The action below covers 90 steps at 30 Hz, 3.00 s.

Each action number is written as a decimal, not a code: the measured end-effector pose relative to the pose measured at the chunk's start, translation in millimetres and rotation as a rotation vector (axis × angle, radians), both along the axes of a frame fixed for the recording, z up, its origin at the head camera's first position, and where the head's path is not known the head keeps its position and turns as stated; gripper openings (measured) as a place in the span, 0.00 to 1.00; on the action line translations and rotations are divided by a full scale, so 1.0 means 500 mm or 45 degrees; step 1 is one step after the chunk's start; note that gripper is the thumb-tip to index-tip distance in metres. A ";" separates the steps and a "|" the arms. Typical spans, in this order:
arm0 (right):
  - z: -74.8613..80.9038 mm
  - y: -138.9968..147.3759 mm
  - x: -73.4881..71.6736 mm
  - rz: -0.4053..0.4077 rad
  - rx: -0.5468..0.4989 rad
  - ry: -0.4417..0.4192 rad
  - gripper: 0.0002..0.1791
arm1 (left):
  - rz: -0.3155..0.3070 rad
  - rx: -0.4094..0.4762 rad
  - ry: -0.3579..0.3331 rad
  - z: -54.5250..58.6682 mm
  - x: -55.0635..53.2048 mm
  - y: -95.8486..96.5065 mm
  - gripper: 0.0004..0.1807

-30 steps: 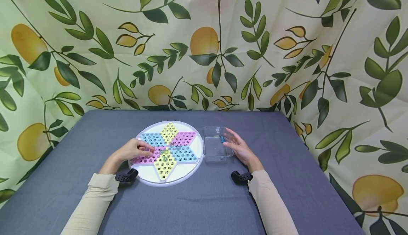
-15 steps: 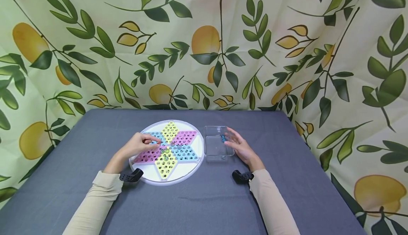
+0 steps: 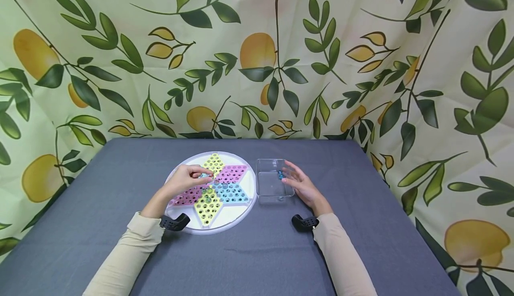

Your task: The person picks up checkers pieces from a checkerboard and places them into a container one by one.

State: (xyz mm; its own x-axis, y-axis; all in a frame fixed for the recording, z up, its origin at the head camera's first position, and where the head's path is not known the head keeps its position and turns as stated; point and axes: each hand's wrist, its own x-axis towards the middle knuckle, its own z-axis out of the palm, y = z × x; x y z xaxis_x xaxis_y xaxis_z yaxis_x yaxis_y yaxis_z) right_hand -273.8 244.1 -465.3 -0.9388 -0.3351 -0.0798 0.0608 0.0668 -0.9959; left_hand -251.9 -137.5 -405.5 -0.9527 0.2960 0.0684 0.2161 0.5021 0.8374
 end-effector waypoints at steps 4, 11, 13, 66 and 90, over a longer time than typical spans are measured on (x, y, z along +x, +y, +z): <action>-0.001 -0.001 -0.001 0.000 0.009 -0.004 0.41 | -0.026 0.030 0.018 0.007 0.001 0.017 0.15; -0.001 0.001 -0.002 0.016 0.008 0.007 0.41 | -0.054 0.073 0.017 0.013 0.000 0.039 0.16; -0.001 0.001 -0.001 0.013 0.011 0.004 0.41 | -0.058 0.072 0.023 0.014 -0.001 0.043 0.16; -0.006 0.004 -0.002 0.027 0.005 0.012 0.42 | -0.167 0.165 0.090 0.009 -0.007 0.173 0.14; -0.007 0.000 -0.004 -0.013 0.012 0.002 0.41 | -0.211 0.092 0.184 -0.008 -0.006 0.225 0.13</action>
